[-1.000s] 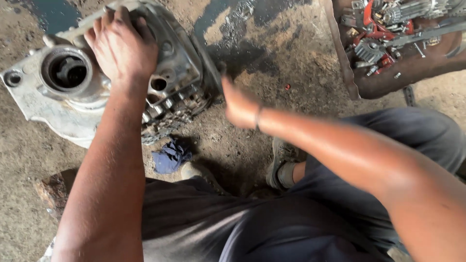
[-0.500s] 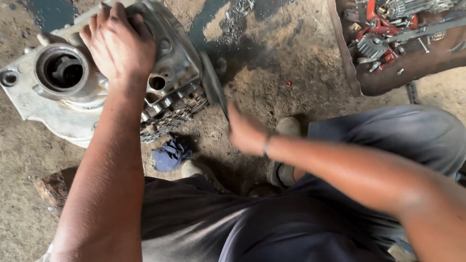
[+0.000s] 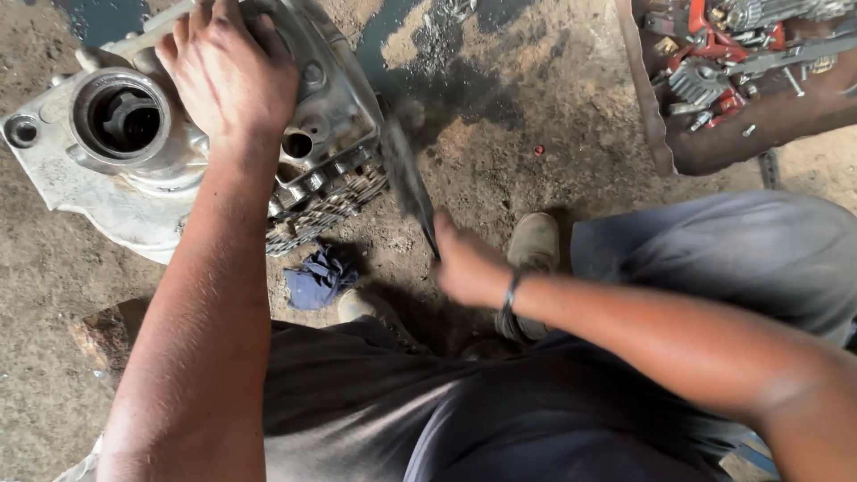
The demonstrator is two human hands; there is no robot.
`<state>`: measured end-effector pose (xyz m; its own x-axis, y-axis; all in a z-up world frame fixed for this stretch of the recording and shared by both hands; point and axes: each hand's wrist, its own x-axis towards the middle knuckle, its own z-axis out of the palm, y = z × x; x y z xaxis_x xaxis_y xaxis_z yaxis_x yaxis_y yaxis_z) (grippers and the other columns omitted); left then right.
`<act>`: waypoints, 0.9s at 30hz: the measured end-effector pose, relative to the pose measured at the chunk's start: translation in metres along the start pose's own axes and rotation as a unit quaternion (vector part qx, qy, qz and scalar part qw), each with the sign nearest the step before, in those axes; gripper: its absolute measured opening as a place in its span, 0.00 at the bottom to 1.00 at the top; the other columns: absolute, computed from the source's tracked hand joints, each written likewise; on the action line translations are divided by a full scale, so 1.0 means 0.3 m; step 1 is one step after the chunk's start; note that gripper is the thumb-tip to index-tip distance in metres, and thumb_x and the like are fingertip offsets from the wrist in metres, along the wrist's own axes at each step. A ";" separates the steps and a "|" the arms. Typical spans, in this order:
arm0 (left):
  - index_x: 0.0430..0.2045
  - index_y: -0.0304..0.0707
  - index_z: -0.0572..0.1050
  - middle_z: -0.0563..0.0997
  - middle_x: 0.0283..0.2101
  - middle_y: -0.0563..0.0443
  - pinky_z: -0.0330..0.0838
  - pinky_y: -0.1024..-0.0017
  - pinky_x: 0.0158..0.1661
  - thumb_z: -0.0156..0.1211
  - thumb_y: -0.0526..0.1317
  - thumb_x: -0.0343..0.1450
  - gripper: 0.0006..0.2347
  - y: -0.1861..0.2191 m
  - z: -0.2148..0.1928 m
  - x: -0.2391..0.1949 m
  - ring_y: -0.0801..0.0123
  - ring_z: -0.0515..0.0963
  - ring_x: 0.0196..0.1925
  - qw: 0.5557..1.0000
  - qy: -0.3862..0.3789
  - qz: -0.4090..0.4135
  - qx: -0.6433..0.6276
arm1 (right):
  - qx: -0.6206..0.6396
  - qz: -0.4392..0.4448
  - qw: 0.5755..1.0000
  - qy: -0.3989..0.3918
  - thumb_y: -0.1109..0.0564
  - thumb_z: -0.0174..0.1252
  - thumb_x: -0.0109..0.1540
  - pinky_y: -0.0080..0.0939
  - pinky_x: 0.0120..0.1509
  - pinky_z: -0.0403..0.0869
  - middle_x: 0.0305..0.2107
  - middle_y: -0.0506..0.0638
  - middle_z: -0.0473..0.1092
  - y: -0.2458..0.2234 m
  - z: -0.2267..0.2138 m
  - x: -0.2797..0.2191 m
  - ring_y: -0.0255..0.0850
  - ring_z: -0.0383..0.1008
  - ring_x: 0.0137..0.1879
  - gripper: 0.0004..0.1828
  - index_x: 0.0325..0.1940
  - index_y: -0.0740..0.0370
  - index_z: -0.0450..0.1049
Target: The person scrubs a disassembled engine block with a wire brush, focusing on the exterior surfaces and crevices. The person rotates the block to access different sides and continues scrubbing throughout the clip.
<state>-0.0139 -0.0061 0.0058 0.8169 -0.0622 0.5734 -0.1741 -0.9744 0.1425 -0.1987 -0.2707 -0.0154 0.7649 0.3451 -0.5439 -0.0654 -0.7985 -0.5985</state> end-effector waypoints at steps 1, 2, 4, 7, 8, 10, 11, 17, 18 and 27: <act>0.50 0.26 0.77 0.81 0.50 0.30 0.58 0.43 0.57 0.57 0.37 0.72 0.14 0.005 -0.003 -0.008 0.40 0.77 0.53 1.000 -0.001 -0.003 -0.007 | 0.033 0.029 0.999 -0.024 0.64 0.53 0.61 0.39 0.20 0.65 0.20 0.48 0.65 -0.006 -0.026 0.033 0.37 0.67 0.22 0.49 0.77 0.70 0.30; 0.49 0.26 0.78 0.81 0.48 0.30 0.59 0.44 0.55 0.58 0.37 0.73 0.14 0.011 -0.009 -0.009 0.38 0.77 0.52 1.000 0.000 -0.006 -0.014 | 0.064 0.056 0.995 -0.046 0.63 0.51 0.63 0.40 0.19 0.65 0.20 0.47 0.65 -0.019 -0.065 0.090 0.38 0.67 0.21 0.49 0.78 0.67 0.25; 0.50 0.28 0.78 0.81 0.50 0.31 0.59 0.44 0.59 0.57 0.37 0.74 0.13 0.022 -0.020 -0.001 0.41 0.77 0.54 0.999 -0.020 -0.017 -0.020 | 0.101 0.038 0.994 -0.006 0.60 0.45 0.67 0.39 0.18 0.65 0.20 0.47 0.63 -0.088 -0.180 0.270 0.37 0.64 0.20 0.38 0.79 0.65 0.37; 0.51 0.27 0.77 0.81 0.51 0.32 0.60 0.45 0.59 0.57 0.37 0.74 0.14 0.016 -0.035 0.007 0.41 0.78 0.54 1.000 -0.014 -0.013 -0.020 | -0.040 0.016 0.999 0.031 0.63 0.53 0.65 0.38 0.20 0.64 0.22 0.46 0.66 -0.089 -0.186 0.254 0.37 0.66 0.23 0.45 0.79 0.72 0.33; 0.52 0.26 0.77 0.81 0.52 0.31 0.60 0.45 0.58 0.57 0.37 0.73 0.15 0.014 -0.026 0.003 0.41 0.78 0.54 1.000 -0.008 -0.012 -0.021 | 0.004 0.013 1.000 0.023 0.64 0.53 0.63 0.37 0.19 0.65 0.22 0.45 0.66 -0.071 -0.155 0.209 0.37 0.68 0.22 0.47 0.78 0.71 0.32; 0.50 0.27 0.78 0.81 0.50 0.32 0.59 0.43 0.58 0.58 0.38 0.74 0.14 0.009 -0.005 0.006 0.41 0.78 0.54 1.000 -0.010 -0.015 -0.007 | 0.051 0.015 0.999 0.005 0.66 0.53 0.61 0.37 0.19 0.65 0.22 0.45 0.66 -0.035 -0.053 0.060 0.36 0.69 0.22 0.49 0.78 0.71 0.31; 0.49 0.28 0.78 0.81 0.49 0.32 0.58 0.43 0.58 0.58 0.38 0.74 0.13 0.007 -0.002 0.004 0.41 0.78 0.54 1.000 -0.011 -0.015 0.001 | 0.032 0.024 0.999 -0.005 0.66 0.53 0.61 0.37 0.19 0.65 0.21 0.45 0.66 -0.030 -0.019 0.012 0.36 0.69 0.22 0.49 0.78 0.71 0.31; 0.51 0.28 0.77 0.80 0.52 0.31 0.61 0.45 0.60 0.57 0.38 0.75 0.14 0.030 -0.037 -0.005 0.40 0.77 0.55 0.999 -0.035 -0.035 -0.020 | 0.034 0.041 0.998 0.030 0.66 0.52 0.62 0.37 0.19 0.65 0.20 0.46 0.66 -0.108 -0.148 0.266 0.37 0.68 0.21 0.48 0.78 0.72 0.29; 0.51 0.28 0.77 0.80 0.51 0.31 0.60 0.44 0.59 0.57 0.38 0.75 0.14 0.030 -0.042 -0.003 0.39 0.77 0.55 0.999 -0.024 -0.030 -0.017 | 0.023 0.045 0.998 0.036 0.66 0.52 0.62 0.37 0.19 0.65 0.20 0.46 0.66 -0.117 -0.159 0.274 0.37 0.68 0.21 0.48 0.77 0.72 0.29; 0.52 0.24 0.76 0.80 0.49 0.31 0.58 0.43 0.60 0.55 0.38 0.74 0.16 0.017 -0.021 0.011 0.41 0.77 0.55 0.999 -0.030 -0.037 -0.013 | 0.101 0.036 0.991 0.080 0.67 0.52 0.62 0.35 0.19 0.66 0.23 0.47 0.66 -0.124 -0.078 0.269 0.36 0.69 0.22 0.41 0.75 0.71 0.40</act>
<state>-0.0156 -0.0098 0.0136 0.8588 -0.0043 0.5122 -0.1259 -0.9711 0.2029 -0.1194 -0.2248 -0.0233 0.8441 0.1946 -0.4996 -0.2386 -0.6982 -0.6750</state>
